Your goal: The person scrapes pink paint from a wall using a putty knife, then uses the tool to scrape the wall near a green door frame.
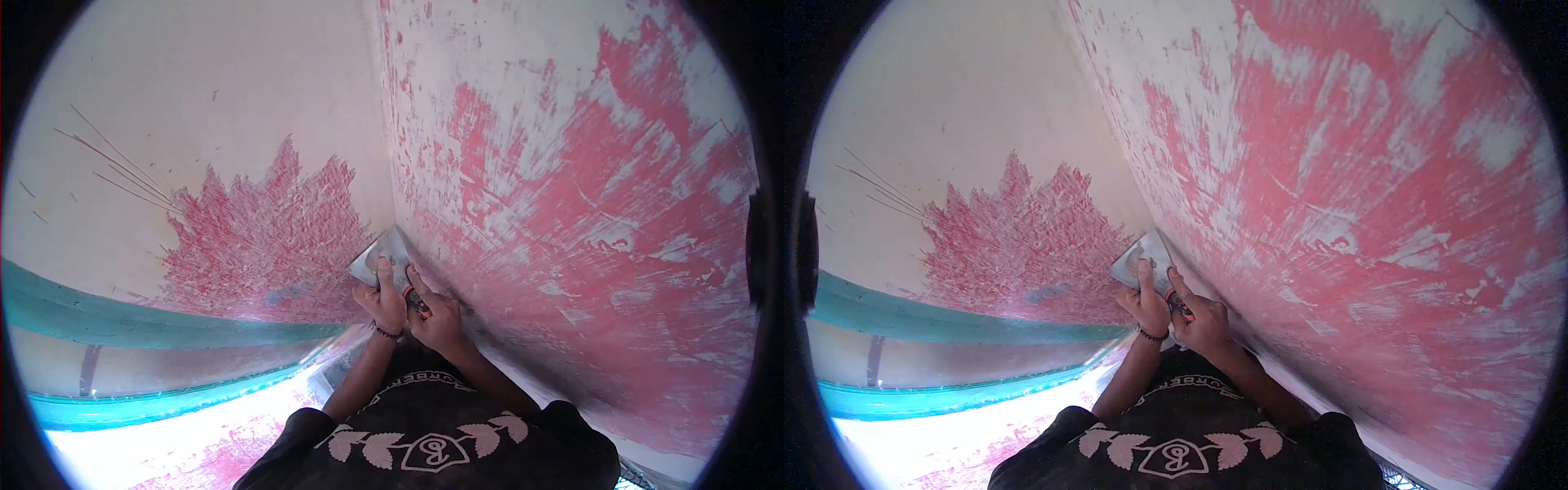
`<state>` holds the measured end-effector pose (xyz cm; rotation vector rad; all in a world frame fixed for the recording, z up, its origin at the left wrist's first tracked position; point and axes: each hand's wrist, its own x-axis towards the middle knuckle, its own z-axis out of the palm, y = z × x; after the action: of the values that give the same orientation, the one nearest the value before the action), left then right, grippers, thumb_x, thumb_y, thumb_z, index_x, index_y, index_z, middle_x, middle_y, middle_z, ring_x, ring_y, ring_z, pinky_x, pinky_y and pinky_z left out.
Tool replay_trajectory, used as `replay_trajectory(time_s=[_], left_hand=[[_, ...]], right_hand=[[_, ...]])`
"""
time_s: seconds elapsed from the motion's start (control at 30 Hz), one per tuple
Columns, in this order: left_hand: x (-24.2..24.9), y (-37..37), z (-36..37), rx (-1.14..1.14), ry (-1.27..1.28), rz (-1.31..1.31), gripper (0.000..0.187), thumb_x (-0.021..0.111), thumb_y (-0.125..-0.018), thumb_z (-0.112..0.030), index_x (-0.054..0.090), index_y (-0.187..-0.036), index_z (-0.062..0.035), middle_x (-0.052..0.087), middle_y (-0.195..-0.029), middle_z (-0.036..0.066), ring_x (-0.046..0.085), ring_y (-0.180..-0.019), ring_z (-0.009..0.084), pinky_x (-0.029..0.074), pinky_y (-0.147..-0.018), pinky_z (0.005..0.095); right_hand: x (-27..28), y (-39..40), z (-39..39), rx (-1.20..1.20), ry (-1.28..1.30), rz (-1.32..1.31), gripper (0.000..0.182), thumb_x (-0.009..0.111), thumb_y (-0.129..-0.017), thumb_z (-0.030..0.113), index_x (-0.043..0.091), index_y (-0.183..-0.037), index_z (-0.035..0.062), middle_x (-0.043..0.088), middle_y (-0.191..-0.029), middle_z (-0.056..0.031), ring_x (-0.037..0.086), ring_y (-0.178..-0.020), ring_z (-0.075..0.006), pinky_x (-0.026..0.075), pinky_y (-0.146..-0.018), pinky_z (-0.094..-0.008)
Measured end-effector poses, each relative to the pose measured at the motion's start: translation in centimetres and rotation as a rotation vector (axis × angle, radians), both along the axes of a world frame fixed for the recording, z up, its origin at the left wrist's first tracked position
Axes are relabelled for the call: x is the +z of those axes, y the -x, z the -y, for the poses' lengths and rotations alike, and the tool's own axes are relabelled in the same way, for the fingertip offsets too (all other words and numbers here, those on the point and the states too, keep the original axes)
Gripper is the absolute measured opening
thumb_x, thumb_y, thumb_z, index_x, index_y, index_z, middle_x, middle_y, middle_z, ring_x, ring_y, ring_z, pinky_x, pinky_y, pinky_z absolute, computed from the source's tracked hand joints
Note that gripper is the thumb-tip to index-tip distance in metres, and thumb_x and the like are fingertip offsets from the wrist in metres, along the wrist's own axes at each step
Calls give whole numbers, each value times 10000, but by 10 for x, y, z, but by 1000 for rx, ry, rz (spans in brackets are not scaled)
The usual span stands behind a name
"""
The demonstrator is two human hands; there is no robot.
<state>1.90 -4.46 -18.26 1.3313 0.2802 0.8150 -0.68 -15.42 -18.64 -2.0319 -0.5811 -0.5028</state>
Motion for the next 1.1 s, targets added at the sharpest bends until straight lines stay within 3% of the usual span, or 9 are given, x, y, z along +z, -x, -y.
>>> replay_trajectory(time_s=[0.17, 0.27, 0.37, 0.47, 0.67, 0.9, 0.93, 1.0, 1.1], left_hand=[[-5, -1, -1, -22, -38, 38, 301, 636, -1027, -204, 735, -943, 67, 726, -775, 26, 595, -664, 58, 443, -560, 273], [6, -3, -5, -54, -44, 32, 286, 633, -1029, -197, 738, -989, 66, 730, -807, 23, 603, -695, 64, 457, -588, 265], [6, 1, -1, -67, -22, 40, 283, 634, -1028, -192, 735, -993, 70, 731, -835, 20, 601, -713, 66, 459, -599, 263], [11, -1, 4, -49, 12, 73, 286, 632, -1028, -187, 729, -990, 80, 729, -844, 23, 601, -719, 67, 458, -601, 265], [1, 1, -5, -52, -83, -6, 305, 620, -1036, -184, 727, -954, 89, 720, -829, 22, 598, -722, 66, 461, -597, 274], [44, -10, -10, -145, -3, 66, 287, 612, -1036, -171, 741, -967, 76, 733, -812, 36, 616, -731, 76, 480, -612, 295], [29, -12, -13, -15, -249, 42, 292, 617, -1036, -176, 742, -976, 81, 740, -827, 39, 620, -728, 75, 478, -601, 290], [6, -12, -5, 5, -153, 91, 296, 622, -1035, -180, 742, -965, 81, 738, -814, 32, 619, -721, 73, 475, -595, 289], [10, -7, -4, -66, -26, 66, 288, 615, -1037, -173, 741, -993, 82, 737, -818, 35, 626, -721, 85, 492, -620, 295]], right_hand=[[6, 6, 2, 13, 16, -91, 732, 679, -759, 28, 522, -1474, 31, 726, -1081, -229, 723, -762, -353, 570, -697, -433], [22, 1, 0, 1, -21, 77, 730, 679, -755, 11, 525, -1469, 28, 711, -1163, -233, 739, -843, -351, 584, -751, -416], [20, 8, 4, 41, -27, -150, 734, 684, -754, 6, 520, -1469, 22, 699, -1210, -233, 744, -891, -352, 592, -789, -402], [9, 1, 4, 0, -3, 57, 713, 701, -764, -15, 535, -1457, 15, 710, -1153, -241, 739, -865, -336, 580, -788, -405], [8, 10, 3, 16, 15, -194, 751, 681, -764, 8, 507, -1492, 67, 697, -1244, -202, 735, -951, -352, 581, -862, -429], [24, 5, -2, -11, 1, -56, 745, 681, -769, 30, 510, -1493, 82, 709, -1212, -192, 734, -908, -362, 582, -856, -424], [25, 4, -2, -32, 7, 43, 741, 677, -772, 32, 512, -1492, 86, 713, -1198, -192, 734, -897, -365, 582, -855, -428], [21, -5, -2, -78, -26, 216, 729, 662, -784, 41, 513, -1495, 103, 730, -1117, -189, 732, -815, -368, 586, -804, -440], [14, 5, -1, -4, -56, -53, 733, 671, -787, 47, 507, -1500, 97, 734, -1068, -193, 727, -762, -362, 584, -750, -438]])
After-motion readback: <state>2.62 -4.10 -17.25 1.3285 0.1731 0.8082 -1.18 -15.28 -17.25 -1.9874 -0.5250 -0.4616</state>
